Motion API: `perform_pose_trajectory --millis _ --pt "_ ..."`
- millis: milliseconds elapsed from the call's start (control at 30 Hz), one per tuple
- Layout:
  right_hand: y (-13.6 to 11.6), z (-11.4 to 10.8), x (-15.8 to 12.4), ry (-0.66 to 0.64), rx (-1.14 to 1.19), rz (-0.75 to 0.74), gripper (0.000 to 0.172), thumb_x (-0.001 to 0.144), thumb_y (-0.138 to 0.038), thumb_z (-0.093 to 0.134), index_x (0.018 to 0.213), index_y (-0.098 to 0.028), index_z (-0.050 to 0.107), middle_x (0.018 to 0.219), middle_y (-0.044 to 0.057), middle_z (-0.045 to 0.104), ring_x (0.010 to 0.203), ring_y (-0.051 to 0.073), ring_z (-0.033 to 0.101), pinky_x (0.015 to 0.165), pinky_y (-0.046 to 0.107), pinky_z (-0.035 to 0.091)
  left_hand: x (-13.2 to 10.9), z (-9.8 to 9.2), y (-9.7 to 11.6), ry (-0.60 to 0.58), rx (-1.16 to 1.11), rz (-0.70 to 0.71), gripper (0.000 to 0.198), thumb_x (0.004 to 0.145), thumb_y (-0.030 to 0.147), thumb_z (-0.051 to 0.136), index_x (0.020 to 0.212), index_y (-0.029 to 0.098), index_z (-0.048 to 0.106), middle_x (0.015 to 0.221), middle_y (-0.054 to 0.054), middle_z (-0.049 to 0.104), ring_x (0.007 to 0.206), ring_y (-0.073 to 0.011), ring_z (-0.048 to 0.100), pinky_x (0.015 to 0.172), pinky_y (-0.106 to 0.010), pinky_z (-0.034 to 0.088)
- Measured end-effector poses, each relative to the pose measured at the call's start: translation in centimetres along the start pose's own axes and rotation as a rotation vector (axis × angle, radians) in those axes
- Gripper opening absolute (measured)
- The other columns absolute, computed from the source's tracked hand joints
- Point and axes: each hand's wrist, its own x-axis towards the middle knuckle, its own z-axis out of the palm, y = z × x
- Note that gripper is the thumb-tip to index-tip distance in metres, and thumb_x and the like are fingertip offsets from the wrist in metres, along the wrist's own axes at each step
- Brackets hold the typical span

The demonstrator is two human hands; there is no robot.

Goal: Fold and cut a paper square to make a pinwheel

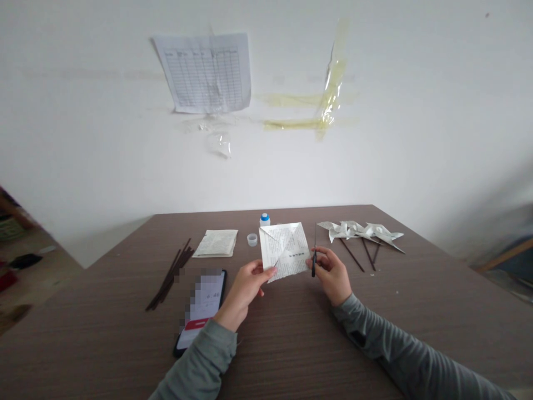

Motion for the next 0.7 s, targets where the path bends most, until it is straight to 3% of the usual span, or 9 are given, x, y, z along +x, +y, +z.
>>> perform_pose_trajectory --millis 133,267,467,700 --pt "-0.1 0.3 -0.4 -0.048 -0.006 0.01 0.054 0.071 -0.056 0.108 0.109 -0.029 0.082 0.072 -0.002 0.079 0.07 0.024 0.07 0.069 0.038 0.058 0.1 0.1 0.1 -0.022 -0.012 0.028 0.026 0.069 0.027 0.108 0.088 0.02 0.092 0.087 -0.011 0.093 0.073 -0.025 0.083 0.047 -0.024 0.037" --pt "-0.3 0.3 -0.8 -0.132 -0.067 -0.008 0.047 0.074 -0.05 0.102 0.111 -0.029 0.083 0.069 -0.006 0.074 0.069 0.022 0.068 0.075 0.039 0.059 0.3 -0.4 0.2 0.054 -0.024 0.076 0.025 0.068 0.03 0.105 0.088 0.02 0.092 0.085 -0.009 0.092 0.073 -0.0237 0.082 0.048 -0.023 0.036" --pt "-0.5 0.5 -1.4 -0.284 -0.119 0.032 0.044 0.075 -0.046 0.1 0.112 -0.027 0.085 0.071 -0.006 0.074 0.07 0.021 0.068 0.076 0.038 0.058 0.4 -0.5 0.1 0.195 -0.031 0.139 0.028 0.068 0.039 0.098 0.089 0.021 0.091 0.077 -0.002 0.085 0.058 -0.0143 0.06 0.047 -0.024 0.037" --pt "-1.2 0.9 -1.5 -0.203 -0.127 0.011 0.052 0.075 -0.061 0.108 0.108 -0.028 0.085 0.069 -0.004 0.078 0.068 0.025 0.07 0.073 0.042 0.06 -0.2 0.2 0.0 0.148 -0.122 0.098 0.043 0.067 0.047 0.109 0.093 0.021 0.088 0.092 -0.01 0.093 0.081 -0.0241 0.083 0.051 -0.023 0.037"
